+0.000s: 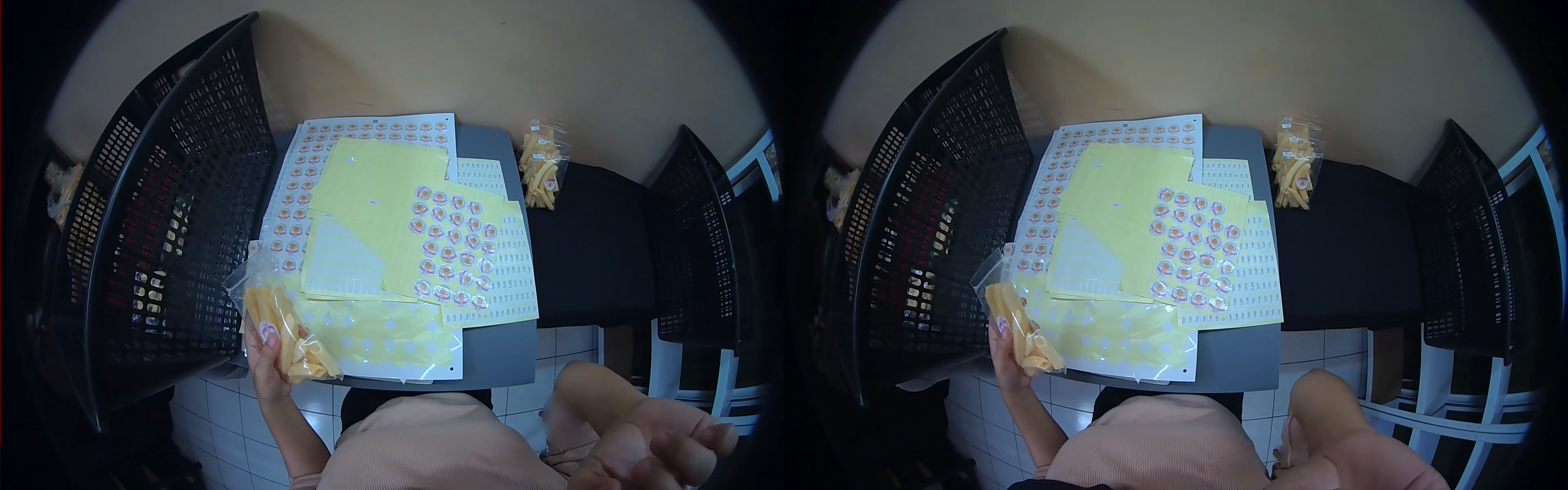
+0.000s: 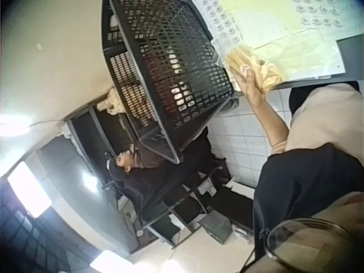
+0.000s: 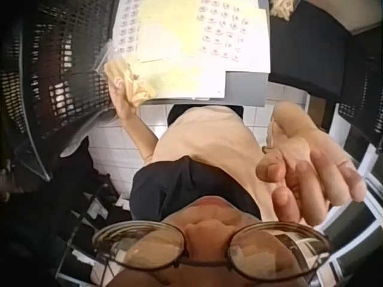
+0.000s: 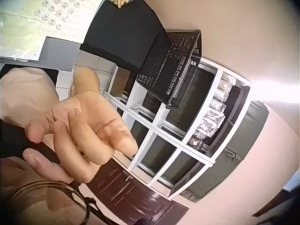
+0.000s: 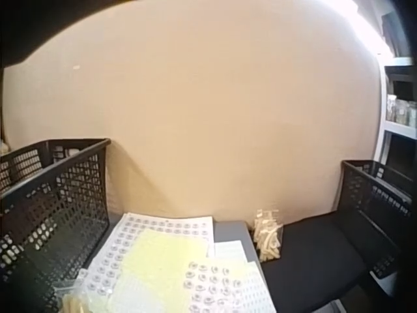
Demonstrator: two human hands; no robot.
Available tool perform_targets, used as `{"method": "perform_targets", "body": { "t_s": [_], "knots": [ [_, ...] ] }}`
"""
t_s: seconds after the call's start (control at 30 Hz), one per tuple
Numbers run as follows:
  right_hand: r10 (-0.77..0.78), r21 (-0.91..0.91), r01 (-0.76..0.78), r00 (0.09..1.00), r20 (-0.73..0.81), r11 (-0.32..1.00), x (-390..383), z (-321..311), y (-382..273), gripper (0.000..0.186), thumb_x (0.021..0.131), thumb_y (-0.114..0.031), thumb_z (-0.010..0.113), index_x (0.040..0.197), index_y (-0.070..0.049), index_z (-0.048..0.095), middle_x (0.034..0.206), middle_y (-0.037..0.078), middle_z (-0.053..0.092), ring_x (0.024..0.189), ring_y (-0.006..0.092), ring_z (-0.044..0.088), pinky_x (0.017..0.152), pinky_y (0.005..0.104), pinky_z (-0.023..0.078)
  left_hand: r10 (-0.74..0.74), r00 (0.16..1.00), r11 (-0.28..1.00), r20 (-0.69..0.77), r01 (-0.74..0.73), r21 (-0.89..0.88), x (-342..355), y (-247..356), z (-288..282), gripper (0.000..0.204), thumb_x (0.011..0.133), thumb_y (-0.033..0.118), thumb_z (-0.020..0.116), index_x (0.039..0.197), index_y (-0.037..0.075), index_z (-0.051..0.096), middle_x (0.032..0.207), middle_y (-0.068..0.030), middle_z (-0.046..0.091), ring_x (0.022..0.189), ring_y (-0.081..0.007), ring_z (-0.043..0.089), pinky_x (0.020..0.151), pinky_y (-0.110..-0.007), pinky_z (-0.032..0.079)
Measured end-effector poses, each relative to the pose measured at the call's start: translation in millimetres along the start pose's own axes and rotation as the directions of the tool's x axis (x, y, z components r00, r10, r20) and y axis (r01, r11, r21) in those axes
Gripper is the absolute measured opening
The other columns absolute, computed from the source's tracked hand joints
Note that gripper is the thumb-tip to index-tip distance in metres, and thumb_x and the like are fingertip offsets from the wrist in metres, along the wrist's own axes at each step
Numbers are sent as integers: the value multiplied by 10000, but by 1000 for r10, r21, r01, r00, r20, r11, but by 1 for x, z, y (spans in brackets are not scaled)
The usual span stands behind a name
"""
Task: Sealing small plastic snack bags by pressing the zip-lock and then applying circular stickers as labels.
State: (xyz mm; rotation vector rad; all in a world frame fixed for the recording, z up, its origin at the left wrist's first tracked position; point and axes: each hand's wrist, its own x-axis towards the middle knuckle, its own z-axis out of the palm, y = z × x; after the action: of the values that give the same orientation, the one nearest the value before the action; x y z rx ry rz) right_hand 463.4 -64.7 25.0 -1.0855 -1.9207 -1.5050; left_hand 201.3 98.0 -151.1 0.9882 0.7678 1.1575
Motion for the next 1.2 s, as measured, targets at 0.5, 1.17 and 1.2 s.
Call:
{"method": "perform_targets", "body": {
  "t_s": [0.5,1.17,1.2],
  "knots": [
    [837,170,-961,273,473,217,-189,141,11,229,674,-37,642,893,-16,581,877,84,538,781,193,539,626,275,420,-28,992,999,122,24,30,6,-9,27,481,815,186,491,1227,35,292,1011,-113,494,793,-158,543,671,-281,484],
    [490,-37,-956,116,864,292,-218,136,-18,449,596,-149,585,1034,-54,557,1223,119,412,1201,288,311,1018,493,112,-358,893,931,271,363,32,27,-63,117,434,810,119,494,1198,27,323,1034,-122,508,855,-200,573,767,-333,483],
    [491,-37,-955,118,863,294,-220,135,-18,449,596,-149,585,1034,-54,557,1223,119,412,1201,288,311,1018,493,112,-331,903,942,272,331,47,31,-67,120,439,804,93,505,1198,27,323,1031,-119,510,863,-194,571,754,-317,488]
  ]
}}
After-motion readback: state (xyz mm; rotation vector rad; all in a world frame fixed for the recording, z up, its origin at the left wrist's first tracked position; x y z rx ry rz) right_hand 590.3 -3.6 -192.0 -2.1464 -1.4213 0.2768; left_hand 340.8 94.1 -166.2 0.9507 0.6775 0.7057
